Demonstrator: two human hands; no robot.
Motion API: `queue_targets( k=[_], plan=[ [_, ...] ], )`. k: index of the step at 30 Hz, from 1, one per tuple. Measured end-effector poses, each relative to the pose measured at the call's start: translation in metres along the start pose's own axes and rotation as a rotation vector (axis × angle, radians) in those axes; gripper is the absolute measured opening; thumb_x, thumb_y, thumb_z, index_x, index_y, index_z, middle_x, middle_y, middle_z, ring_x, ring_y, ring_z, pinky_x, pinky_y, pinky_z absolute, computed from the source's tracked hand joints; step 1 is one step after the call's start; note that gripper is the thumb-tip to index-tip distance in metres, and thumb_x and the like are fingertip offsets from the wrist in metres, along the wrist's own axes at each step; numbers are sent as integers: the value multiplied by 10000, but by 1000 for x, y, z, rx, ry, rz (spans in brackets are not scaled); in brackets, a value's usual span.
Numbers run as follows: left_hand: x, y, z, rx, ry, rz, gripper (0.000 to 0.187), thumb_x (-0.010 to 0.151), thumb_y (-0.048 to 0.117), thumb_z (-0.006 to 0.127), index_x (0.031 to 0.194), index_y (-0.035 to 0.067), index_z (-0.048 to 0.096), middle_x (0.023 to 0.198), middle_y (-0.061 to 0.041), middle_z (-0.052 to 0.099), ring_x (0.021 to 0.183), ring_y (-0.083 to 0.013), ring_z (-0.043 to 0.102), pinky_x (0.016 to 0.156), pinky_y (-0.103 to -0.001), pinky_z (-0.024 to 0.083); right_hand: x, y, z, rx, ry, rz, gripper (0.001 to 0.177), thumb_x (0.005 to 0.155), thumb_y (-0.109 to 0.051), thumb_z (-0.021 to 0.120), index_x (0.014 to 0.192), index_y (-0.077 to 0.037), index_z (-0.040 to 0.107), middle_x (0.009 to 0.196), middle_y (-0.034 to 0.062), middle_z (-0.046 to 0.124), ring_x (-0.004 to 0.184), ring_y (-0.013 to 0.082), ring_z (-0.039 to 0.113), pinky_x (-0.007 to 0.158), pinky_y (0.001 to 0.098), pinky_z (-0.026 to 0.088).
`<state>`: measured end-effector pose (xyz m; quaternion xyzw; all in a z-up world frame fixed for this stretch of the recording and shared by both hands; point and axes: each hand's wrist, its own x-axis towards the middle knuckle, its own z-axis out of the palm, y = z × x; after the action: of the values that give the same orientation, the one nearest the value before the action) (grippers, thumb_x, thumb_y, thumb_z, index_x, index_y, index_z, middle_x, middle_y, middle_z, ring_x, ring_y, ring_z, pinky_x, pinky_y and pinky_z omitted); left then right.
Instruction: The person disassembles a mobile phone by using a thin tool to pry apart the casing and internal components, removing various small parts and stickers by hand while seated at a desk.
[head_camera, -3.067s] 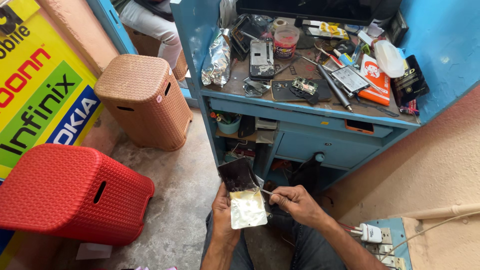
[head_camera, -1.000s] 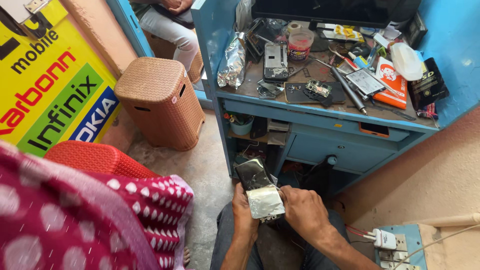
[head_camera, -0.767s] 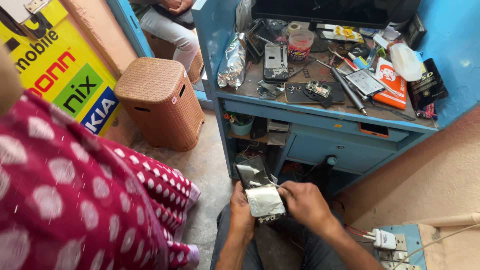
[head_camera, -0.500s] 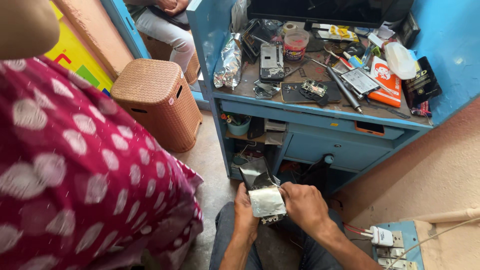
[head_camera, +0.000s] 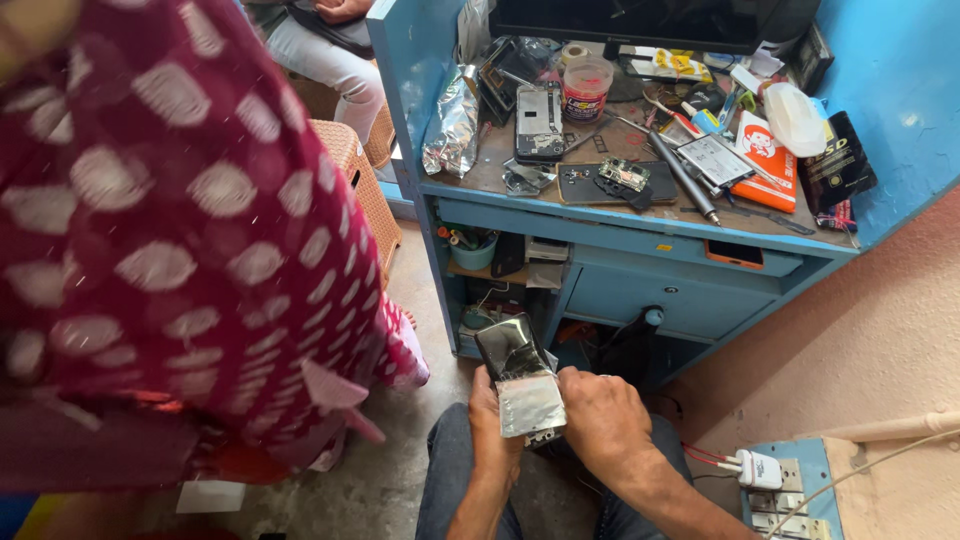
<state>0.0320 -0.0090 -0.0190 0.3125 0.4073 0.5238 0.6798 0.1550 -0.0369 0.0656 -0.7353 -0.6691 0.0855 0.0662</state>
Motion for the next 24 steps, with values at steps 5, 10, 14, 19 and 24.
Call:
queue_targets(
  k=[5, 10, 14, 19, 24],
  plan=[
    [1, -1, -1, 41, 9, 24, 346, 838, -35, 758, 1125, 42, 582, 958, -61, 733, 823, -127, 706, 710, -283, 600, 2, 1, 2, -37, 5, -20, 93, 812, -125, 661, 861, -49, 638, 818, 155, 729, 789, 366, 722, 699, 483, 585],
    [1, 7, -1, -165, -5, -78, 352, 823, -21, 701, 1142, 80, 592, 933, -68, 751, 788, -138, 714, 688, -284, 603, 0, 2, 0, 43, 37, -19, 75, 819, -90, 649, 893, -75, 657, 834, 145, 736, 773, 382, 715, 695, 504, 568],
    [-3, 3, 4, 248, 58, 191, 357, 785, -43, 776, 1078, 57, 598, 943, -29, 732, 822, -87, 673, 712, -253, 570, 0, -4, -6, -13, -27, 11, 86, 810, -86, 652, 896, -89, 657, 827, 130, 738, 800, 369, 718, 718, 489, 577],
    [-4, 0, 0, 249, 89, 132, 294, 818, 7, 761, 1056, 66, 598, 933, -20, 744, 816, -84, 676, 699, -257, 567, 3, -9, -9, -62, -49, -11, 110, 776, -90, 681, 882, -68, 660, 820, 148, 730, 793, 364, 722, 709, 481, 588],
    [4, 6, -9, -22, 44, 41, 221, 882, 43, 660, 1092, 70, 600, 969, -52, 741, 838, -127, 708, 748, -286, 597, 4, -5, -6, 45, 3, -21, 101, 817, -161, 696, 887, -88, 705, 813, 147, 740, 781, 366, 721, 696, 486, 571]
  ],
)
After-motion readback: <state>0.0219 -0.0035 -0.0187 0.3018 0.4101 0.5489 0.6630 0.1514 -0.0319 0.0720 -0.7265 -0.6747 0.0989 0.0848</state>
